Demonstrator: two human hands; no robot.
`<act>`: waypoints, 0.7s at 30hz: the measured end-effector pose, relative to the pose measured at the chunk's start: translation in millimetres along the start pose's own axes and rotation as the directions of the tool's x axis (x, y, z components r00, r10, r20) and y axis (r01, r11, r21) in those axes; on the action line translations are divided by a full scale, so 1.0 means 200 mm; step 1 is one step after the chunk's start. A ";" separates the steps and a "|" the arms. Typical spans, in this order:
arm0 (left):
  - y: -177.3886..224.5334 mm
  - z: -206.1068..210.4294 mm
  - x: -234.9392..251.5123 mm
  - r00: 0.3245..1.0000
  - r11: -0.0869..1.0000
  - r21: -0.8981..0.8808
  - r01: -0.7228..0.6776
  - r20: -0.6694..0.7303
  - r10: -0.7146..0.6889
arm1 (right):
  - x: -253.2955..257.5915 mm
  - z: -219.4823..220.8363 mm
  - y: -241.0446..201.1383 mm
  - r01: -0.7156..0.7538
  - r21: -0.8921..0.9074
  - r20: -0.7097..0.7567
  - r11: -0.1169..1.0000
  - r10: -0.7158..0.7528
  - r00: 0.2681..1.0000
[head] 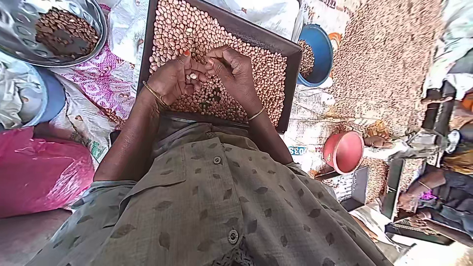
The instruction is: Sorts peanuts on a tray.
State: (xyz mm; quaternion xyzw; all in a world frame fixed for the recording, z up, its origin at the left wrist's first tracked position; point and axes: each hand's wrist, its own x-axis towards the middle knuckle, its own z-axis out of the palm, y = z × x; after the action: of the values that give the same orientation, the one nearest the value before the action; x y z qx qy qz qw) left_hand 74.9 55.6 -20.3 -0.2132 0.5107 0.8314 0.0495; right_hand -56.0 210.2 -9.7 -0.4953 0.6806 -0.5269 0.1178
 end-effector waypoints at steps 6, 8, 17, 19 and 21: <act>-0.05 -0.07 0.03 0.991 0.972 -0.206 -0.117 -0.086 0.101 | -0.07 0.04 0.15 -0.063 -0.601 0.299 0.796 0.298 0.907; -0.05 -0.08 0.03 0.989 0.967 -0.213 -0.137 -0.085 0.121 | -0.08 0.09 0.13 -0.054 -0.665 0.303 0.745 0.335 0.892; -0.05 -0.02 0.03 1.000 0.997 0.078 -0.027 -0.012 0.028 | -0.05 -0.01 0.04 -0.077 -0.069 0.078 0.995 0.082 0.994; -0.03 -0.01 0.02 1.000 0.997 0.075 -0.004 -0.010 0.005 | -0.04 0.00 0.01 -0.067 -0.056 0.096 0.996 0.072 0.993; -0.04 -0.02 0.02 0.999 0.999 0.032 -0.032 -0.012 0.032 | -0.06 0.00 0.08 -0.062 -0.286 0.151 0.956 0.108 0.983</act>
State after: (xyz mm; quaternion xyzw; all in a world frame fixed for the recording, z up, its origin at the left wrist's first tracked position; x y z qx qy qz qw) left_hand 75.7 54.8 -30.6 -0.2092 0.5276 0.8225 0.0364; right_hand -59.1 218.6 -27.7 -0.5191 0.7570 -0.3768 0.1249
